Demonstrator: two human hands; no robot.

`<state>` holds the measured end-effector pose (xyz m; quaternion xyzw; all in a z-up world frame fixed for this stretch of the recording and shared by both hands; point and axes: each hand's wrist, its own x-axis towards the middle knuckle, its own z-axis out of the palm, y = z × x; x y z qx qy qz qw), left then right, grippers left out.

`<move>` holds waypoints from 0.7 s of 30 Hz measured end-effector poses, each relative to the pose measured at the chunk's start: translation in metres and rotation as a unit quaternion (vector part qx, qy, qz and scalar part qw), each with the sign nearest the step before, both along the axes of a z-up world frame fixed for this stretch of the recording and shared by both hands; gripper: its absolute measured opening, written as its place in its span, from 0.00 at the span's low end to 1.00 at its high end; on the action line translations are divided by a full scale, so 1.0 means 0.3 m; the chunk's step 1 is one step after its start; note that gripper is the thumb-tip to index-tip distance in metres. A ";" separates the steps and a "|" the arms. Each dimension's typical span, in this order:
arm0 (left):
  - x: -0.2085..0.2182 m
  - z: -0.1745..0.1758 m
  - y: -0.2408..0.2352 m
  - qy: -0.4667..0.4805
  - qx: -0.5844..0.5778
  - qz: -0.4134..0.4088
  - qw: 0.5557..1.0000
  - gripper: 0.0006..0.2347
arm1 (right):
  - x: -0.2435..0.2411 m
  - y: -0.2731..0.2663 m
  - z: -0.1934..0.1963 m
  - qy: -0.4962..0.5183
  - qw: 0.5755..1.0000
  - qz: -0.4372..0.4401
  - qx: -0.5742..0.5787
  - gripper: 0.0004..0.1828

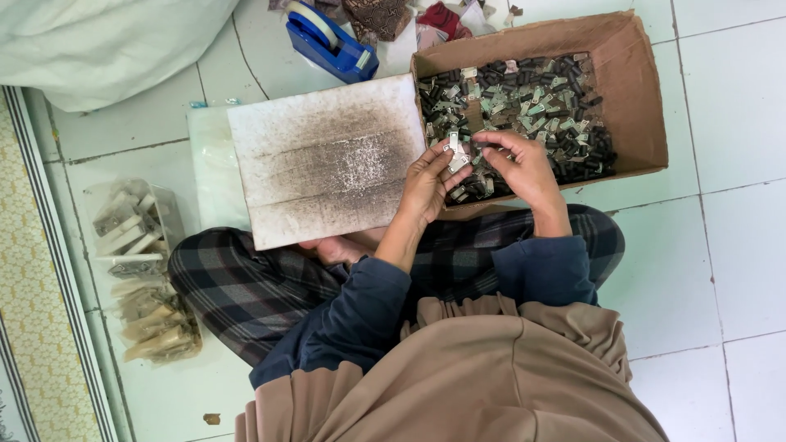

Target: A person sitting on the floor is picking small metal parts from a cardboard box and placing them into a small plastic bag for packaging.

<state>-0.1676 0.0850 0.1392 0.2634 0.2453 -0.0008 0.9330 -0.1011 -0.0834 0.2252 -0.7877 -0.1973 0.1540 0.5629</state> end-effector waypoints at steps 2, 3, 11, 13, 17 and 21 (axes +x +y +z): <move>-0.005 -0.005 0.004 0.000 -0.005 -0.008 1.000 0.14 | -0.006 0.019 0.016 -0.019 1.000 0.006 -0.012 0.15; -0.006 -0.011 0.004 -0.001 -0.011 -0.015 1.000 0.13 | -0.009 0.031 0.028 -0.034 0.999 0.005 -0.028 0.15; -0.010 -0.062 0.010 -0.006 -0.043 -0.040 0.998 0.13 | -0.023 0.059 0.006 -0.093 0.995 0.023 -0.035 0.20; -0.012 -0.086 0.014 -0.021 -0.038 -0.049 0.998 0.13 | -0.025 0.058 0.002 -0.103 0.993 0.021 -0.045 0.18; -0.018 -0.028 0.026 -0.031 -0.055 -0.040 0.997 0.13 | -0.022 0.069 0.006 -0.104 0.993 0.018 -0.052 0.15; -0.028 -0.016 0.033 -0.045 -0.081 -0.047 0.995 0.14 | -0.021 0.079 0.008 -0.127 0.991 0.011 -0.042 0.12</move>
